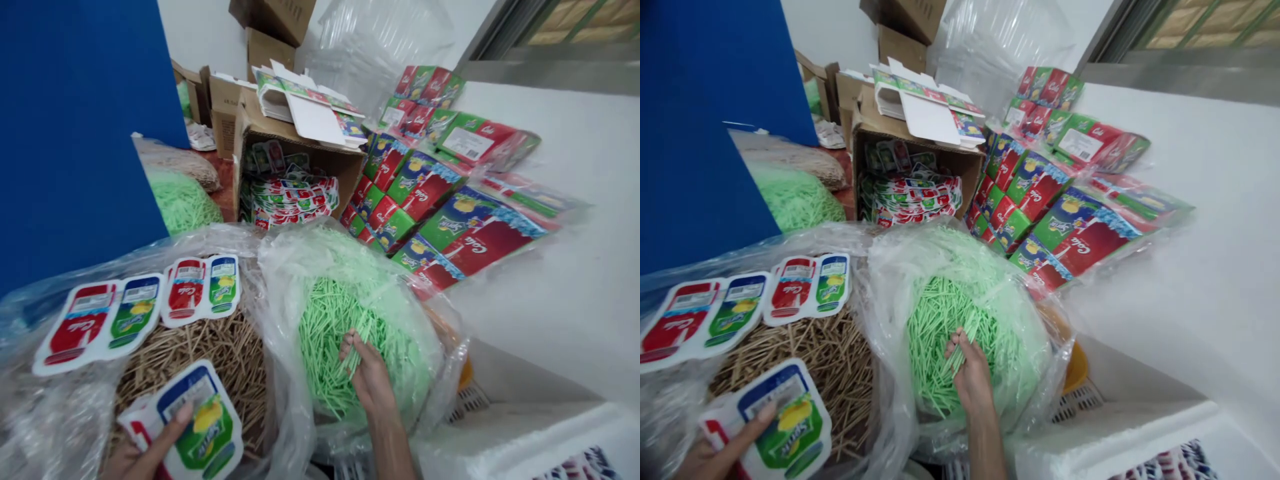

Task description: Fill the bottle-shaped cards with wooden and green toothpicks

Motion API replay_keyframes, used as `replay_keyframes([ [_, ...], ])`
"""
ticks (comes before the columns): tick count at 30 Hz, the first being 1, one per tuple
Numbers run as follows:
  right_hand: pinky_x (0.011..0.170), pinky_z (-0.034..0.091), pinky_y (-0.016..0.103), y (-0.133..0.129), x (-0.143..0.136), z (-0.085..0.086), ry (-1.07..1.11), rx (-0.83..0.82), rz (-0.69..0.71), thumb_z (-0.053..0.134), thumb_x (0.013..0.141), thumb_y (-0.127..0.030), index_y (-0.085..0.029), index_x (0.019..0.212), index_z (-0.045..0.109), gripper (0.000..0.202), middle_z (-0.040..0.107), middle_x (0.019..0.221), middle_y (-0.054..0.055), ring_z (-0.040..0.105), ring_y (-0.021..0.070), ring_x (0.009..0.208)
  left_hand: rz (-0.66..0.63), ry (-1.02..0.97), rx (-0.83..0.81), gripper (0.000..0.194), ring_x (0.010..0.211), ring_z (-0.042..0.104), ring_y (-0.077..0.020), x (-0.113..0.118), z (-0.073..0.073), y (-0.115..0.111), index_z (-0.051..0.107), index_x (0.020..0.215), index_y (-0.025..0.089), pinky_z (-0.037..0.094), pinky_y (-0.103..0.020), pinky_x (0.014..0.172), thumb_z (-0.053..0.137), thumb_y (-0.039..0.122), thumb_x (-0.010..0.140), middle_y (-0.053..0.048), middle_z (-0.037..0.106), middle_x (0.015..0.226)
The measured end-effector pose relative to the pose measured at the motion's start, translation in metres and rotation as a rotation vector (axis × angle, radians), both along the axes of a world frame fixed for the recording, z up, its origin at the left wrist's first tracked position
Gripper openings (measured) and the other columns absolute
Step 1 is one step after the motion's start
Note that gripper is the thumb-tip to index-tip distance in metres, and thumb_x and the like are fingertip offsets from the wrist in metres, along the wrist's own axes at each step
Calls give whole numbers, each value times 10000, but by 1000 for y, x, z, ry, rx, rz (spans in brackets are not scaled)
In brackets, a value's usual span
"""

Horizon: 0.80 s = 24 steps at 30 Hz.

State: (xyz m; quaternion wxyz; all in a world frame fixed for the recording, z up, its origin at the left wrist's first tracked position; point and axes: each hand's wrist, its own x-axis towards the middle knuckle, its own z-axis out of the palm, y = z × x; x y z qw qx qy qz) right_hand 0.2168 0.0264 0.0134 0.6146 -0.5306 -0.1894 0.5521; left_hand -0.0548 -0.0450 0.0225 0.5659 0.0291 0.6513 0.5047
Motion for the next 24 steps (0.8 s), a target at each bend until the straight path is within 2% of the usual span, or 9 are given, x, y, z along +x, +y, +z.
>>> replay_keyframes([
  [2, 555, 436, 236, -13, -22, 2, 71, 24, 69, 821, 574, -425, -194, 769, 626, 360, 540, 665, -41, 493, 107, 579, 158, 38, 10, 272, 525, 715, -204, -16, 14, 3, 665, 1016, 183, 600, -239, 477, 619, 68, 775, 19, 734, 582],
  [4, 573, 432, 244, -29, -49, -4, 122, 99, 176, 752, 685, -478, -224, 806, 604, 318, 521, 649, -49, 495, 113, 579, 307, 78, 52, 278, 500, 702, -155, -30, 28, 5, 686, 996, 178, 586, -178, 484, 569, 13, 805, 29, 738, 602],
  [8, 667, 438, 301, -65, -100, -36, -9, 266, 538, 513, 890, -498, -252, 858, 553, 251, 535, 674, -28, 540, 158, 645, 470, 116, 118, 296, 486, 683, -92, -45, 44, 5, 707, 962, 193, 576, -127, 556, 537, -15, 838, 58, 745, 636],
  [11, 733, 429, 326, -81, -123, -58, -123, 280, 740, 413, 930, -505, -249, 883, 527, 284, 563, 750, -1, 558, 179, 711, 498, 128, 138, 321, 514, 691, -87, -49, 41, -1, 707, 984, 203, 580, -140, 629, 540, -28, 837, 61, 748, 643],
  [13, 762, 424, 333, -87, -129, -67, -145, 293, 839, 364, 941, -516, -242, 883, 512, 318, 563, 768, 9, 560, 186, 744, 504, 129, 142, 346, 529, 699, -94, -51, 36, -6, 705, 1001, 216, 584, -165, 677, 549, -38, 828, 61, 750, 646],
  [16, 785, 418, 327, -91, -131, -71, -208, 351, 988, 318, 955, -499, -231, 867, 497, 334, 552, 786, 15, 549, 185, 784, 505, 138, 156, 346, 559, 714, -116, -55, 28, -12, 713, 991, 224, 589, -188, 688, 570, -36, 813, 42, 753, 647],
  [19, 802, 415, 315, -93, -127, -73, -349, 322, 1128, 351, 960, -413, -227, 924, 493, 237, 556, 841, 14, 541, 177, 820, 512, 159, 169, 321, 603, 727, -142, -57, 23, -15, 723, 965, 223, 594, -205, 684, 583, -20, 809, 24, 755, 652],
  [21, 801, 422, 304, -94, -124, -74, -446, 292, 1196, 399, 946, -336, -227, 977, 490, 145, 569, 884, 14, 547, 172, 833, 514, 155, 155, 303, 603, 729, -150, -56, 21, -16, 724, 951, 220, 596, -216, 684, 590, -11, 808, 25, 751, 635],
  [24, 810, 433, 299, -95, -122, -77, -560, 318, 1247, 419, 927, -260, -220, 1014, 500, 125, 588, 933, 27, 559, 173, 859, 508, 146, 137, 297, 571, 725, -155, -55, 20, -16, 720, 955, 197, 597, -235, 686, 596, -22, 798, 25, 740, 601],
])
